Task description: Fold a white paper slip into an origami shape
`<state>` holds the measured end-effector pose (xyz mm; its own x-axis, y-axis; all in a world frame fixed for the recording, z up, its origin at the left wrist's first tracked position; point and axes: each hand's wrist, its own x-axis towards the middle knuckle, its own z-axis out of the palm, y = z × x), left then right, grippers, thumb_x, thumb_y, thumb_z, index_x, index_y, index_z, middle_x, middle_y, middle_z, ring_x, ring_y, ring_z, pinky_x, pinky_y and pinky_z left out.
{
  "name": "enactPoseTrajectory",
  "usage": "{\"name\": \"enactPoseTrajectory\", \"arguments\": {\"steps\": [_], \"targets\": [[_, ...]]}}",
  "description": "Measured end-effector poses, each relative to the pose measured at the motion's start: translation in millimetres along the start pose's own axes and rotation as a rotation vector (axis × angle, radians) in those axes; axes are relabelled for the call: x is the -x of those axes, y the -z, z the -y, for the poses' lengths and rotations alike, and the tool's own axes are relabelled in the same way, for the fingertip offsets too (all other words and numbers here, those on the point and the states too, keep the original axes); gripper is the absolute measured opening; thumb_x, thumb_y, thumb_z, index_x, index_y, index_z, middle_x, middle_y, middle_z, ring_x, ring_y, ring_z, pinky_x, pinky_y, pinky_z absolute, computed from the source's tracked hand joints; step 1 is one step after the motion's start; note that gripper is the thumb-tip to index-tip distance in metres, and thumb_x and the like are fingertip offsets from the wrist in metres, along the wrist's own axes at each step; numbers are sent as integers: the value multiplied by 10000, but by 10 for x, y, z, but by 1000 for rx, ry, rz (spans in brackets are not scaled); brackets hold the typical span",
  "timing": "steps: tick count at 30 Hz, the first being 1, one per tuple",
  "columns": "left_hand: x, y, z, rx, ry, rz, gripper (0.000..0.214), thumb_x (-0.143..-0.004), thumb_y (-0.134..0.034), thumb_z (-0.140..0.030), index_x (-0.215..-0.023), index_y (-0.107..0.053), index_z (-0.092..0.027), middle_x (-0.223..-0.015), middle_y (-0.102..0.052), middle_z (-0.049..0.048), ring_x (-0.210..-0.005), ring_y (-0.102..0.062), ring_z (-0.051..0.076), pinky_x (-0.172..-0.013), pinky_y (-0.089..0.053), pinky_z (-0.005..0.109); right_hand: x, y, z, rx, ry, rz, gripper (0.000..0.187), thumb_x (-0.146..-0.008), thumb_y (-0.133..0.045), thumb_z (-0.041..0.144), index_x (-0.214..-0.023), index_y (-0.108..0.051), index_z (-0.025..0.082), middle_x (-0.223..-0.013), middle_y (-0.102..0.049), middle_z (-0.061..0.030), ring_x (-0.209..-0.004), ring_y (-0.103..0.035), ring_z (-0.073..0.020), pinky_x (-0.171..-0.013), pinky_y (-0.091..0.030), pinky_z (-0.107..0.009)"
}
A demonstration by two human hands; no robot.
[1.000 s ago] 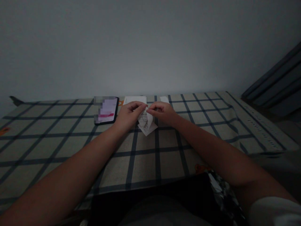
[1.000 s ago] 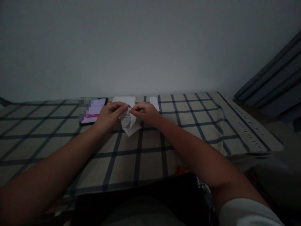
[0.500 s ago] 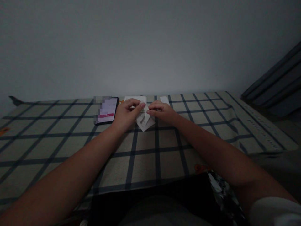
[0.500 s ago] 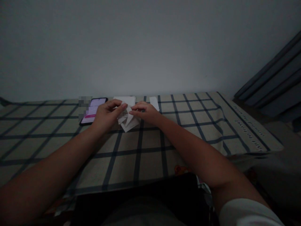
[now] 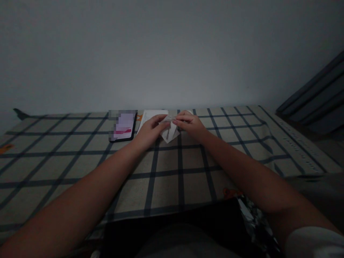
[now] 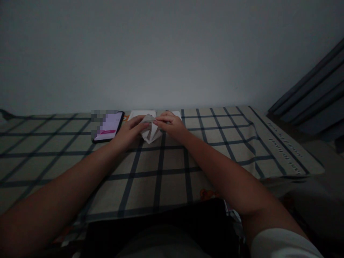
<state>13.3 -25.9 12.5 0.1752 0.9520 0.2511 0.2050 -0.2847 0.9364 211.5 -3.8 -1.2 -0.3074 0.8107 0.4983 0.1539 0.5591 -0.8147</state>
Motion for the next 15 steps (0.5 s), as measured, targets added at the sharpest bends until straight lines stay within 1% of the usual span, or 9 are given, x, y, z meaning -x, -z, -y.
{"name": "enactPoseTrajectory", "arguments": {"steps": [2,4,7,10,12,15], "targets": [[7,-6,-4,108,73,34,468,-739,-713,-423,-1146,-692,-193,-962,-725,69,-775,-661,200,-660,-519,307,-1,-1,2,-9,7,-15,351,-829,-706,527,-891,-762,186,-911,-586,-45,-830,-543,-146,-712,-472,-289],[18,-19,-22,179,125,21,468,-710,-721,-363,-1148,-683,-205,-877,-707,42,-675,-629,173,-579,-494,282,-5,4,-5,8,15,-13,343,-829,-707,520,-882,-764,186,-885,-578,-36,-828,-541,-145,-734,-469,-293],[33,-35,-48,249,148,9,420,-673,-749,-324,-1073,-707,-203,-892,-710,38,-713,-641,171,-609,-518,284,-12,15,-25,51,17,22,324,-835,-706,505,-898,-770,193,-862,-589,-30,-855,-546,-152,-780,-463,-302],[35,-35,-42,303,156,5,345,-657,-773,-310,-979,-735,-193,-919,-726,45,-755,-658,170,-654,-539,290,-13,16,-33,56,16,35,301,-851,-698,478,-946,-770,201,-906,-625,-36,-914,-559,-160,-838,-462,-314],[32,-32,-27,324,155,10,331,-659,-787,-311,-965,-747,-190,-931,-736,53,-764,-666,171,-676,-547,298,-9,6,-29,25,8,53,298,-855,-694,465,-984,-765,205,-942,-640,-39,-941,-571,-160,-864,-467,-319],[29,-33,-14,323,166,16,377,-664,-812,-348,-997,-758,-179,-958,-749,81,-787,-681,188,-713,-557,327,-1,-22,-24,-66,-43,100,335,-857,-685,466,-1049,-746,199,-1013,-654,-52,-940,-595,-157,-828,-496,-305]]}}
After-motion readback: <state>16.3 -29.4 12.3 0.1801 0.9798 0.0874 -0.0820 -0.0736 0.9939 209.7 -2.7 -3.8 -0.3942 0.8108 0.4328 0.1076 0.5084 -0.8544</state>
